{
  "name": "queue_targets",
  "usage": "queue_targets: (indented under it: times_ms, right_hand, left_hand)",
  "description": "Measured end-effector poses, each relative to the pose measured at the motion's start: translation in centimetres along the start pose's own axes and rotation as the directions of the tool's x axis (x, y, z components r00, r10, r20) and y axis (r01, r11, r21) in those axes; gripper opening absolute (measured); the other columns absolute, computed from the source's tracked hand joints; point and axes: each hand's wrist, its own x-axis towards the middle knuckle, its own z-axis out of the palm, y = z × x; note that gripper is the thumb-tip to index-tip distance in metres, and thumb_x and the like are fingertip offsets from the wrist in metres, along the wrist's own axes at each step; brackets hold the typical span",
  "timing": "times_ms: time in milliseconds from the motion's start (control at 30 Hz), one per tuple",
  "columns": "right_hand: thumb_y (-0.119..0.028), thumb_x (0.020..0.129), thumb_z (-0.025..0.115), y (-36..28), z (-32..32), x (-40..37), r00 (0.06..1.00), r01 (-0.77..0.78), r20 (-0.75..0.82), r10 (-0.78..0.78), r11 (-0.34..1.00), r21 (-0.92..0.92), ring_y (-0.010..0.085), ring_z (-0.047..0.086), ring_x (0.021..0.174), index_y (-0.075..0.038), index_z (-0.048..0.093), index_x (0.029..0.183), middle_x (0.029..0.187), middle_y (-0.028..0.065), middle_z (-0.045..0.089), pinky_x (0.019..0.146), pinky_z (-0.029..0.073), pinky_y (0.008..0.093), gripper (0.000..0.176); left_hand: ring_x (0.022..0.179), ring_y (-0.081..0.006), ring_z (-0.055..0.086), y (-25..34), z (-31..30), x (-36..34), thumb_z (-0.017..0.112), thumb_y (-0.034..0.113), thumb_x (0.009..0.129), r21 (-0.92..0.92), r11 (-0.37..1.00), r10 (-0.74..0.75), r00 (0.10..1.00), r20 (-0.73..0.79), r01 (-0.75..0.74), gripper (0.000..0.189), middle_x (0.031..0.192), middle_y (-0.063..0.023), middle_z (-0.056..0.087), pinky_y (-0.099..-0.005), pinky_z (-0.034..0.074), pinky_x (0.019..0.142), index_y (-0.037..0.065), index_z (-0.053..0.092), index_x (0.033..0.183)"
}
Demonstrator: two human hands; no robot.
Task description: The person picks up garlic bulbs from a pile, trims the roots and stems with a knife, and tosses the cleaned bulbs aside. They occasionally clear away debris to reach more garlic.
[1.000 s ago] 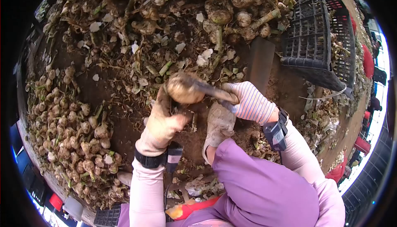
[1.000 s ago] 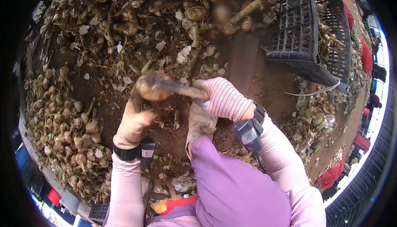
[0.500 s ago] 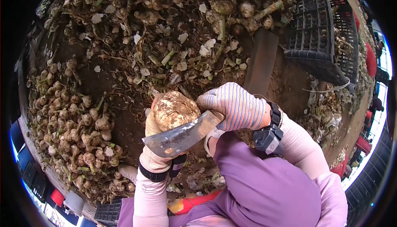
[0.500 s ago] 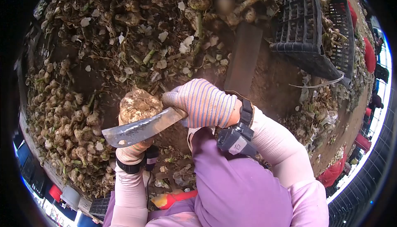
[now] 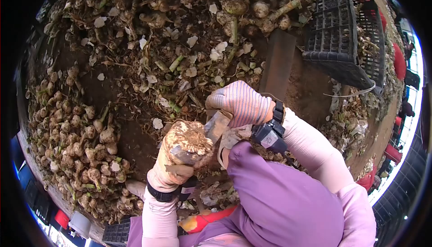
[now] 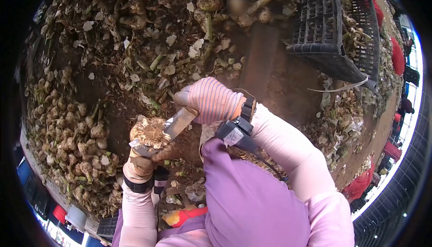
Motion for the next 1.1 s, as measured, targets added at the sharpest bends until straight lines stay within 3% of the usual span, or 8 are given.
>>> queue_targets:
  times_ms: [233,300,367,467,567,600,867,1100]
  right_hand:
    - [-0.012,0.062,0.064,0.0,1.2,0.6,0.998,0.058,0.011,-0.058,0.998,0.02,0.0352,0.059,0.069,-0.009,0.059,0.087,0.069,0.0121,0.058,0.057,0.047,0.0424,0.026]
    - [-0.012,0.063,0.064,0.9,1.2,0.3,0.999,0.021,0.042,-0.022,0.999,0.033,0.0358,0.059,0.068,-0.009,0.06,0.088,0.069,0.0129,0.059,0.057,0.047,0.0426,0.025]
    - [-0.012,0.064,0.062,2.5,0.8,-1.1,0.971,-0.235,-0.05,0.232,0.97,-0.058,0.0368,0.059,0.067,-0.008,0.06,0.085,0.067,0.0139,0.06,0.058,0.047,0.0427,0.021]
    - [-0.011,0.064,0.061,0.6,-0.6,-0.9,0.955,-0.244,-0.16,0.249,0.968,0.05,0.0371,0.059,0.069,-0.005,0.06,0.084,0.068,0.0175,0.058,0.06,0.047,0.0425,0.021]
    - [-0.014,0.069,0.062,-0.7,-0.5,-0.7,0.952,-0.248,-0.157,0.263,0.962,0.113,0.0369,0.059,0.071,-0.004,0.059,0.085,0.07,0.0181,0.058,0.061,0.046,0.0406,0.019]
    - [-0.016,0.073,0.062,-1.3,-0.4,-0.8,0.927,-0.33,-0.101,0.36,0.916,0.229,0.0363,0.058,0.07,-0.004,0.059,0.086,0.07,0.0178,0.058,0.061,0.046,0.0392,0.018]
    - [-0.02,0.079,0.063,-2.8,0.8,-0.5,0.917,-0.304,-0.021,0.398,0.731,0.611,0.014,0.051,0.056,-0.003,0.059,0.084,0.062,0.0078,0.055,0.055,0.042,0.0304,0.018]
    - [-0.018,0.08,0.064,0.5,4.6,-0.4,0.86,-0.506,0.204,0.468,0.73,0.459,0.0104,0.054,0.068,-0.003,0.061,0.086,0.07,0.0059,0.06,0.064,0.045,0.0291,0.016]
  left_hand:
    - [0.098,-0.0246,0.059,0.3,-0.7,-1.1,0.057,0.02,0.088,0.057,0.998,0.034,0.995,0.093,-0.04,0.046,0.11,-0.0135,0.057,-0.0347,0.05,0.086,-0.001,0.04,0.125]
    - [0.075,-0.0227,0.057,-0.1,0.1,-3.0,0.058,0.028,0.084,-0.678,0.731,-0.459,0.789,-0.408,0.075,0.036,0.089,-0.0103,0.057,-0.0332,0.051,0.065,-0.001,0.053,0.105]
    - [0.101,-0.0269,0.056,0.4,0.5,-3.3,0.057,0.018,0.086,-0.513,0.858,-0.005,1.0,0.029,0.019,0.047,0.117,-0.0142,0.054,-0.0397,0.049,0.087,0.002,0.041,0.127]
    - [0.108,-0.0274,0.052,0.5,0.3,-2.0,0.064,0.041,0.079,-0.286,0.851,0.39,0.894,-0.221,-0.441,0.069,0.121,-0.0128,0.051,-0.0402,0.046,0.091,0.003,0.038,0.131]
    - [0.101,-0.0285,0.057,2.3,-0.6,-0.4,0.06,0.066,0.07,-0.163,0.93,0.251,0.895,-0.37,-0.329,0.092,0.122,-0.0155,0.051,-0.042,0.043,0.093,-0.003,0.037,0.127]
    - [0.11,-0.0275,0.052,1.1,-2.1,-1.6,0.062,0.058,0.072,0.408,0.91,0.306,0.78,-0.546,-0.072,0.088,0.125,-0.0158,0.049,-0.0469,0.043,0.093,-0.003,0.036,0.129]
    - [0.109,-0.0274,0.048,1.9,0.7,2.8,0.065,0.029,0.077,-0.685,0.529,0.422,0.856,-0.299,-0.501,0.054,0.117,-0.0112,0.05,-0.0371,0.053,0.072,0.005,0.043,0.12]
    - [0.086,-0.0185,0.058,2.4,-2.2,0.6,0.064,0.01,0.076,-0.222,0.545,0.604,0.563,-0.564,-0.808,0.04,0.1,-0.0115,0.057,-0.0303,0.055,0.067,0.001,0.048,0.111]
